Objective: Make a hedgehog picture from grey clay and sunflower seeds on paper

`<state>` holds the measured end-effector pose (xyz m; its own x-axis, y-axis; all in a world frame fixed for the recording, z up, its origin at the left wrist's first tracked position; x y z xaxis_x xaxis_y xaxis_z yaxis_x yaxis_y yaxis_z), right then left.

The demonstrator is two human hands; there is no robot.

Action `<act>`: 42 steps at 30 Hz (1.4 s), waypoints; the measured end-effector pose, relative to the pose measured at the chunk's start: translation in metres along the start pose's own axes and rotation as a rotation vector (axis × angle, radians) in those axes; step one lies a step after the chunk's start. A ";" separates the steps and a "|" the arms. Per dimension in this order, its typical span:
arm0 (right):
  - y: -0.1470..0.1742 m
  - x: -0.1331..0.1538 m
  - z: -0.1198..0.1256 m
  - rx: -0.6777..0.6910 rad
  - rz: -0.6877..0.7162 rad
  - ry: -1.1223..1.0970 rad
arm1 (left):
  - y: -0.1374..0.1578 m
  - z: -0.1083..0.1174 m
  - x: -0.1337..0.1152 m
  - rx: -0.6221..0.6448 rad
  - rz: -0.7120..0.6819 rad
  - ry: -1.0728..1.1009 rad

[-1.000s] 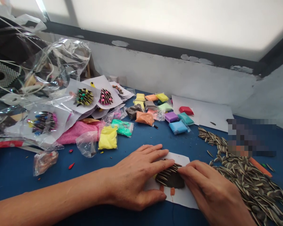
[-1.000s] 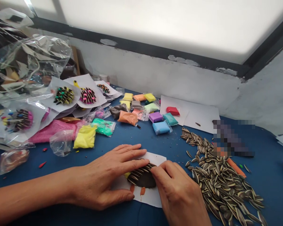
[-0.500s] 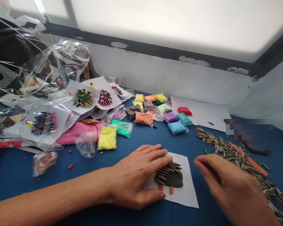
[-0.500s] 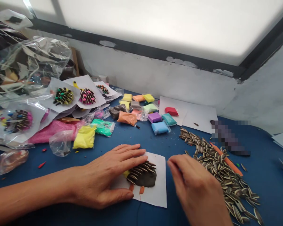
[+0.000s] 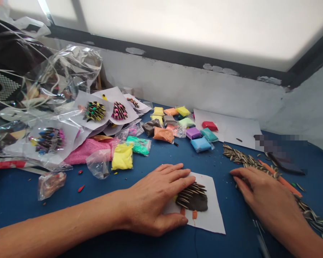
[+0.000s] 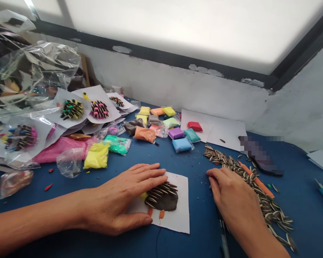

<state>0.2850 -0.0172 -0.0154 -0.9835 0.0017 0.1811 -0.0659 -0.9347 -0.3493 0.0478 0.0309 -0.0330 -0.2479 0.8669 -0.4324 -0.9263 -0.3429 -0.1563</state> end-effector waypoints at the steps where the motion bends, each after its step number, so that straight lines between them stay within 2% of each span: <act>1: 0.000 0.000 0.001 -0.009 -0.006 -0.005 | 0.000 0.000 0.000 -0.003 0.000 0.000; 4: 0.000 0.002 0.008 -0.044 -0.008 -0.038 | 0.000 -0.001 0.000 -0.015 -0.005 -0.003; 7: 0.000 0.012 0.018 -0.018 0.026 -0.104 | 0.000 0.000 0.000 -0.021 -0.013 -0.008; 13: 0.005 0.053 0.025 0.108 0.125 -0.342 | 0.000 0.000 0.000 -0.020 -0.017 -0.013; 18: 0.012 0.078 0.028 0.074 0.262 -0.382 | 0.001 0.000 0.001 -0.031 -0.019 -0.012; 21: 0.015 0.077 0.026 0.068 0.263 -0.410 | 0.001 0.000 0.001 -0.041 -0.022 -0.005; 25: 0.020 0.073 0.013 0.228 0.232 -0.419 | 0.001 0.000 0.002 -0.042 -0.005 0.004; 27: 0.022 0.074 0.009 0.259 0.233 -0.402 | 0.001 -0.001 0.002 -0.029 0.012 0.009; 36: 0.031 0.081 0.001 0.179 0.293 -0.366 | 0.001 0.000 0.001 -0.019 0.031 0.055; 40: 0.031 0.077 0.005 0.085 0.176 -0.397 | 0.001 0.000 0.002 -0.010 0.031 0.064; 42: 0.031 0.079 0.007 0.087 0.161 -0.416 | 0.001 0.000 0.002 -0.005 0.030 0.064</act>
<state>0.2067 -0.0483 -0.0053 -0.8273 -0.2728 0.4911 0.1143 -0.9376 -0.3283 0.0461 0.0322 -0.0344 -0.2567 0.8316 -0.4925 -0.9172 -0.3703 -0.1472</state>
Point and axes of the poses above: each hand's wrist, its own y-axis away from the middle knuckle, its own z-axis out of the back of the hand, x = y × z, the point moved 6 cm from there along -y, towards the middle knuckle, and after that the axes turned 13 degrees about -y, right-handed, at the moved point
